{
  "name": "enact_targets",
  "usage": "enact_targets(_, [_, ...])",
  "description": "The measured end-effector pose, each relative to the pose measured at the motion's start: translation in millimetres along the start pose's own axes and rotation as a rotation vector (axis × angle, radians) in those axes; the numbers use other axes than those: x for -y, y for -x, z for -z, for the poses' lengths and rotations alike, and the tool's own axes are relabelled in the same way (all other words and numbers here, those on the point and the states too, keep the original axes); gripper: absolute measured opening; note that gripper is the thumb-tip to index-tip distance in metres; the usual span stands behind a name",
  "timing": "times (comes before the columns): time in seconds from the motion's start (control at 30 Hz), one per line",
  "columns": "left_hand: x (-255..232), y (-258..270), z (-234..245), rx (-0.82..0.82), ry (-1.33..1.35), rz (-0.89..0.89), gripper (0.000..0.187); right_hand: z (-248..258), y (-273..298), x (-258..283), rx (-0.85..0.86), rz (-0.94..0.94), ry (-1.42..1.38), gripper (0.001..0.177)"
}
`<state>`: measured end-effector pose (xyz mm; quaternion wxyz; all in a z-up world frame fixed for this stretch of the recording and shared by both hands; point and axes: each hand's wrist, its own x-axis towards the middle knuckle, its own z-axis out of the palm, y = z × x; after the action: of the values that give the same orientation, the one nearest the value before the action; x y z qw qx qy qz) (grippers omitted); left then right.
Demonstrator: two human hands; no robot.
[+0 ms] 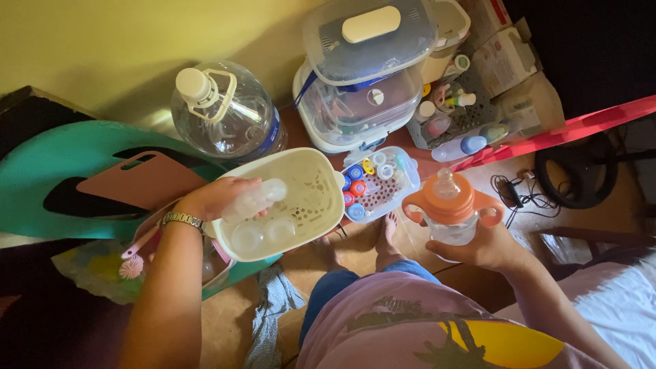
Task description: The person assembles multiple baby bottles by picking up bottle bodies, nipples, and caps from a basket and a nearby surface, then screwing the parts together. The person handles each bottle one at a time and places the assembled bottles on a shelf.
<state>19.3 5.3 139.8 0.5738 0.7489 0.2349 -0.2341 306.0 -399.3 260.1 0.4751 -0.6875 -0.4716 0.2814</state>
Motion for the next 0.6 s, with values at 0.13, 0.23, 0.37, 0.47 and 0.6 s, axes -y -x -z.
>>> enact_targets(0.13, [23.6,-10.6,2.3,0.024,-0.192,-0.079,0.048,-1.6,-6.9,14.6,-0.01,-0.021,-0.017,0.061])
enact_targets(0.23, [58.4,-22.9,4.4,-0.011,-0.278,-0.148,0.051,-1.1,-2.8,4.3,-0.001,-0.015,-0.012,0.062])
enact_targets(0.37, [73.6,-28.0,4.7,-0.021,-0.454,-0.265,0.056,-0.9,-15.1,28.8,-0.005,-0.031,0.006,0.061])
enact_targets(0.47, [35.4,-15.9,-5.4,-0.136,0.573,0.246,0.024,0.5,-5.4,6.0,-0.024,-0.036,0.017,0.061])
enact_targets(0.6, [32.5,-16.4,-7.8,-0.126,0.553,0.207,0.023,1.0,-4.5,-0.4,-0.008,-0.039,0.026,0.062])
